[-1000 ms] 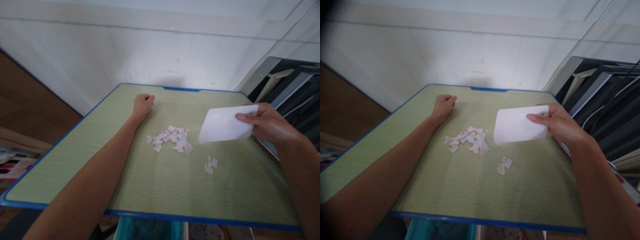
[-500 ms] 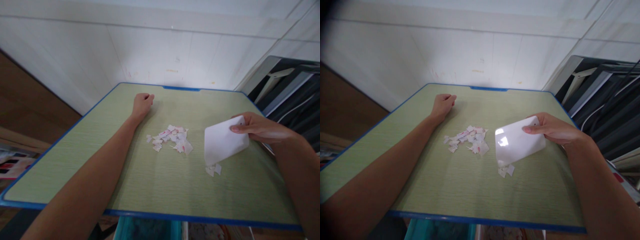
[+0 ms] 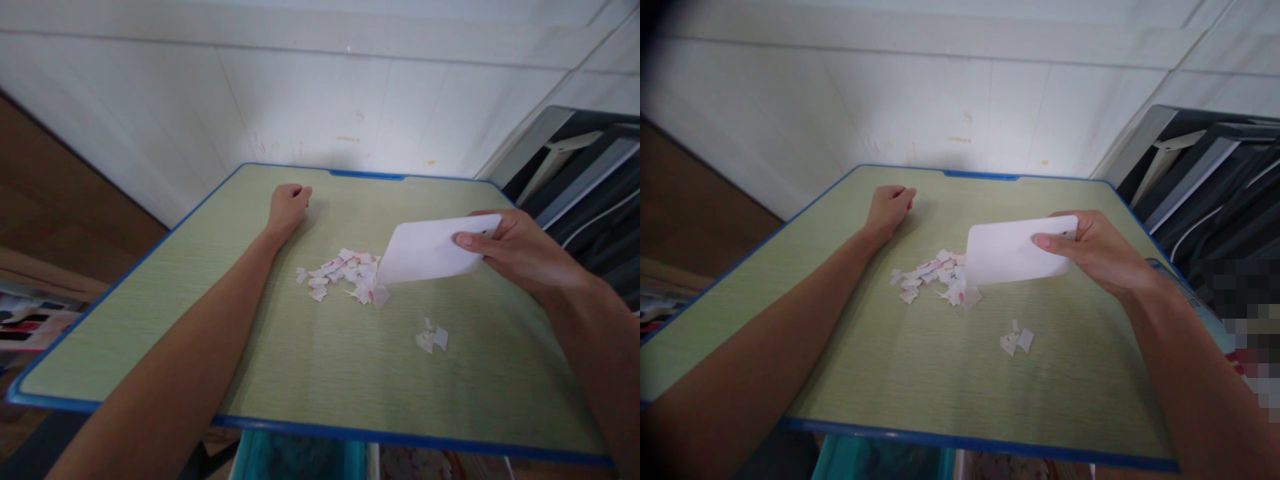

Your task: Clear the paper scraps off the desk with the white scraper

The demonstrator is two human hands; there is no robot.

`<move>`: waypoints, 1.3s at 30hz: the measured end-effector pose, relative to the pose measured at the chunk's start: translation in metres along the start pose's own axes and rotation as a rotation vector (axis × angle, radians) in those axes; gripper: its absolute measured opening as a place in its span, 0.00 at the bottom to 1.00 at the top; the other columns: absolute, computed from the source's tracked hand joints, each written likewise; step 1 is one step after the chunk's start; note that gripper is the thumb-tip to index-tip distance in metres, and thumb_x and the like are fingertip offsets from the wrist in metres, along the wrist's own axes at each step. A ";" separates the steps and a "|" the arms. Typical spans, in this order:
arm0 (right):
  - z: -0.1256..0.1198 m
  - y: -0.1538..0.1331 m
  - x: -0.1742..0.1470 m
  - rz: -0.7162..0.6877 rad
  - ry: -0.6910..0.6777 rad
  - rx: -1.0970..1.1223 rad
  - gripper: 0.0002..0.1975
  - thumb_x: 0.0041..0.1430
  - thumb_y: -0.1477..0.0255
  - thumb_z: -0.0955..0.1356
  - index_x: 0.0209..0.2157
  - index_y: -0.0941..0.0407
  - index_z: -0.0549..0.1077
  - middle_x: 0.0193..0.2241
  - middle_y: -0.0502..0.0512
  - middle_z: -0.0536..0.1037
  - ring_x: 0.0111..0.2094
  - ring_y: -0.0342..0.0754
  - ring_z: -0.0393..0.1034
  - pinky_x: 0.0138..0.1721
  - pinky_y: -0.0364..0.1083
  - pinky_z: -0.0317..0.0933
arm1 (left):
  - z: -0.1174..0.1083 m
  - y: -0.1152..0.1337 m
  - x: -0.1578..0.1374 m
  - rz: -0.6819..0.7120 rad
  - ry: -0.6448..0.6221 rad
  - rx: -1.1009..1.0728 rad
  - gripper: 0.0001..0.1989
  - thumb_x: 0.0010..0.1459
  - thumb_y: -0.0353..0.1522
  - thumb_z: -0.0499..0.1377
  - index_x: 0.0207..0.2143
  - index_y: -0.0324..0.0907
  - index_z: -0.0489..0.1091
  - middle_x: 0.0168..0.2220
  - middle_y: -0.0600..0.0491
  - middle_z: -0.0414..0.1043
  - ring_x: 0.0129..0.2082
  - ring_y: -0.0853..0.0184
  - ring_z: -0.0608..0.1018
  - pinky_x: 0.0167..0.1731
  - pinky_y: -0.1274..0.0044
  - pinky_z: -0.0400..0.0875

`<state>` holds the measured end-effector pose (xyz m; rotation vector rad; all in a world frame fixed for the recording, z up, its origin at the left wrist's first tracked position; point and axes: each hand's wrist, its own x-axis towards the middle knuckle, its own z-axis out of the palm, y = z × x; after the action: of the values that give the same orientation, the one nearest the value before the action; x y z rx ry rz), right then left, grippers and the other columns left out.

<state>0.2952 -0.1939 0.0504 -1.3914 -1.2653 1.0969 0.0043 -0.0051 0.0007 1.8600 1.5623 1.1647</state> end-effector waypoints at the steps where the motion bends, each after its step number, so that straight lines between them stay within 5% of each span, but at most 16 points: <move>1: -0.003 -0.002 -0.002 0.004 -0.008 -0.021 0.09 0.40 0.69 0.81 0.26 0.52 0.84 0.25 0.49 0.85 0.23 0.42 0.75 0.26 0.39 0.67 | 0.000 0.000 0.000 0.001 0.001 -0.003 0.17 0.55 0.35 0.53 0.15 0.43 0.59 0.17 0.57 0.54 0.23 0.71 0.60 0.28 0.75 0.52; 5: -0.016 -0.007 -0.010 0.013 0.012 -0.038 0.10 0.35 0.67 0.83 0.21 0.51 0.83 0.18 0.48 0.81 0.17 0.43 0.71 0.18 0.40 0.63 | 0.000 0.000 0.000 -0.003 0.001 0.017 0.16 0.55 0.35 0.53 0.15 0.43 0.59 0.17 0.57 0.54 0.23 0.71 0.60 0.28 0.75 0.52; 9: -0.014 -0.008 -0.012 -0.018 0.068 -0.043 0.09 0.38 0.65 0.82 0.24 0.49 0.84 0.22 0.50 0.83 0.20 0.46 0.74 0.21 0.43 0.66 | 0.001 0.001 0.000 -0.011 0.002 0.031 0.16 0.56 0.35 0.52 0.16 0.43 0.59 0.17 0.56 0.55 0.24 0.71 0.61 0.29 0.75 0.54; 16: -0.004 -0.013 -0.011 -0.055 -0.068 -0.190 0.07 0.39 0.68 0.81 0.21 0.53 0.83 0.17 0.48 0.78 0.18 0.41 0.67 0.18 0.40 0.56 | 0.000 0.000 -0.001 -0.003 0.007 0.025 0.17 0.57 0.36 0.52 0.16 0.43 0.59 0.17 0.57 0.55 0.24 0.71 0.61 0.28 0.75 0.53; 22: -0.016 -0.011 -0.017 -0.072 0.036 -0.145 0.06 0.42 0.65 0.80 0.24 0.49 0.84 0.20 0.49 0.81 0.20 0.44 0.71 0.20 0.42 0.61 | 0.001 0.000 -0.001 0.002 0.006 0.018 0.16 0.56 0.35 0.52 0.16 0.43 0.59 0.17 0.57 0.55 0.24 0.71 0.62 0.29 0.75 0.54; 28: -0.011 -0.015 -0.013 -0.076 -0.180 -0.337 0.10 0.43 0.60 0.80 0.24 0.52 0.85 0.19 0.52 0.80 0.21 0.44 0.69 0.20 0.41 0.59 | 0.001 0.000 -0.001 0.000 0.004 0.032 0.16 0.57 0.36 0.52 0.17 0.42 0.60 0.18 0.56 0.56 0.25 0.71 0.63 0.30 0.75 0.55; 34: -0.018 -0.016 -0.015 -0.083 -0.150 -0.320 0.13 0.42 0.57 0.80 0.24 0.52 0.85 0.18 0.53 0.80 0.18 0.44 0.68 0.18 0.40 0.59 | 0.000 0.000 0.000 0.007 -0.003 0.036 0.17 0.57 0.36 0.52 0.16 0.42 0.60 0.17 0.57 0.54 0.24 0.72 0.61 0.29 0.75 0.53; 39: -0.014 -0.014 -0.013 -0.107 -0.301 -0.308 0.10 0.43 0.60 0.79 0.25 0.51 0.85 0.19 0.53 0.81 0.19 0.44 0.71 0.19 0.39 0.63 | 0.001 -0.002 0.001 0.016 0.007 0.031 0.17 0.56 0.36 0.52 0.16 0.42 0.59 0.17 0.58 0.53 0.23 0.72 0.61 0.29 0.75 0.53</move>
<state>0.3053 -0.2068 0.0668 -1.3960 -1.7670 1.0994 0.0038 -0.0029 -0.0013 1.8931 1.5807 1.1613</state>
